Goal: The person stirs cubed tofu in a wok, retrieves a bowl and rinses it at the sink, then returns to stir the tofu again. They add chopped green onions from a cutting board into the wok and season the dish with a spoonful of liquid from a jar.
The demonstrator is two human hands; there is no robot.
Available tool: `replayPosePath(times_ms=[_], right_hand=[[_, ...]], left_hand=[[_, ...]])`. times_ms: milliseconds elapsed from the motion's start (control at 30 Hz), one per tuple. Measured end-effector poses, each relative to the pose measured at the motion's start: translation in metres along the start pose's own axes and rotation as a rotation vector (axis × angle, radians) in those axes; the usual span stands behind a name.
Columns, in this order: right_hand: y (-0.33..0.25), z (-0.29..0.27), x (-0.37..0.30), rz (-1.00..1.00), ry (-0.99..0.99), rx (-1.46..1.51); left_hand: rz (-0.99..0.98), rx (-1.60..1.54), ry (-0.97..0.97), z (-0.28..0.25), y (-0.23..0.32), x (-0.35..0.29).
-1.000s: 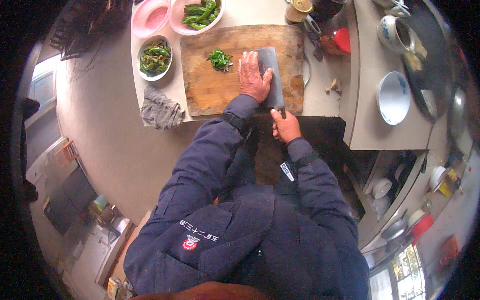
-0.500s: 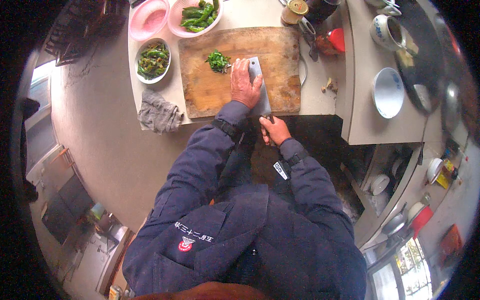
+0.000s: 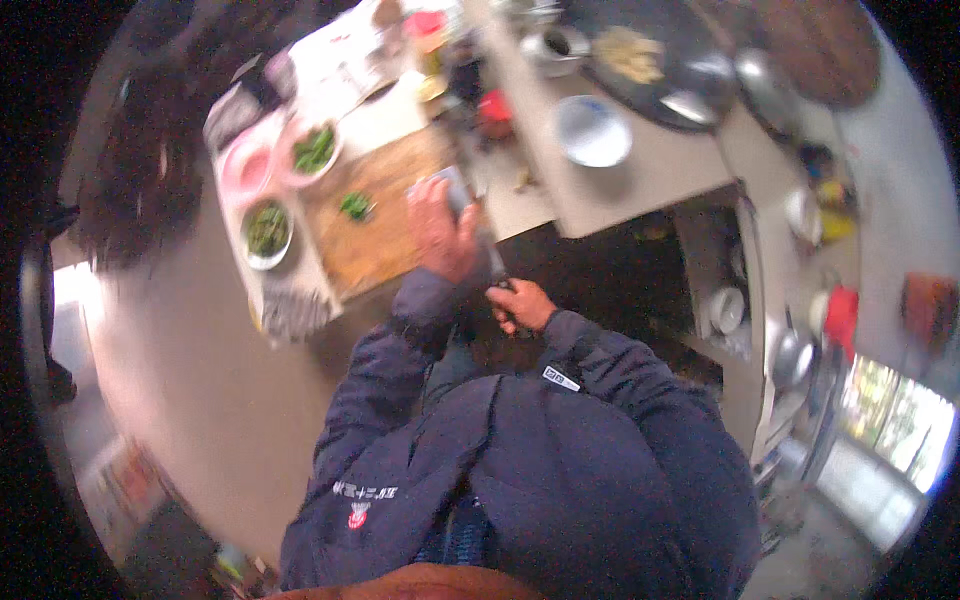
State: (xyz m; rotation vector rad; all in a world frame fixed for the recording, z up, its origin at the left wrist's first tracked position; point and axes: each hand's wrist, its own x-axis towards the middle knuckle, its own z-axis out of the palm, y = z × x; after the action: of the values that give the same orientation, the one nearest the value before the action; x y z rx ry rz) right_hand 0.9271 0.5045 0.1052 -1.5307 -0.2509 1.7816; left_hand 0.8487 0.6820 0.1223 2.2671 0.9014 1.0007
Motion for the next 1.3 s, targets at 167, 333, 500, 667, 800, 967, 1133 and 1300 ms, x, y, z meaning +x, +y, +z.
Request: replayPosePath(times_ms=[167, 333, 500, 667, 800, 967, 1133, 1300], right_hand=[[-0.035, -0.077, -0.087, -0.196, -0.018, -0.015], [-0.055, -0.184, -0.174, -0.304, -0.032, 0.052], [-0.059, -0.280, -0.241, -0.281, -0.024, 0.144], [-0.056, -0.343, -0.269, -0.300, -0.017, 0.248], [-0.080, -0.384, -0.272, -0.332, 0.005, 0.274], [-0.120, -0.419, -0.254, -0.428, 0.063, 0.247], [-0.145, -0.450, -0.220, -0.442, 0.072, 0.255], [-0.188, -0.479, -0.174, -0.398, 0.082, 0.263]], left_hand=[[0.076, -0.004, 0.068, 0.034, 0.106, 0.029], [0.186, -0.069, 0.091, 0.109, 0.217, 0.056], [0.215, -0.130, 0.084, 0.195, 0.296, 0.066], [0.240, -0.229, -0.067, 0.259, 0.335, 0.077], [0.367, -0.127, -0.018, 0.306, 0.362, 0.118], [0.351, -0.218, -0.113, 0.346, 0.369, 0.179], [0.338, -0.232, -0.098, 0.389, 0.352, 0.214], [0.278, -0.245, -0.150, 0.426, 0.309, 0.256]])
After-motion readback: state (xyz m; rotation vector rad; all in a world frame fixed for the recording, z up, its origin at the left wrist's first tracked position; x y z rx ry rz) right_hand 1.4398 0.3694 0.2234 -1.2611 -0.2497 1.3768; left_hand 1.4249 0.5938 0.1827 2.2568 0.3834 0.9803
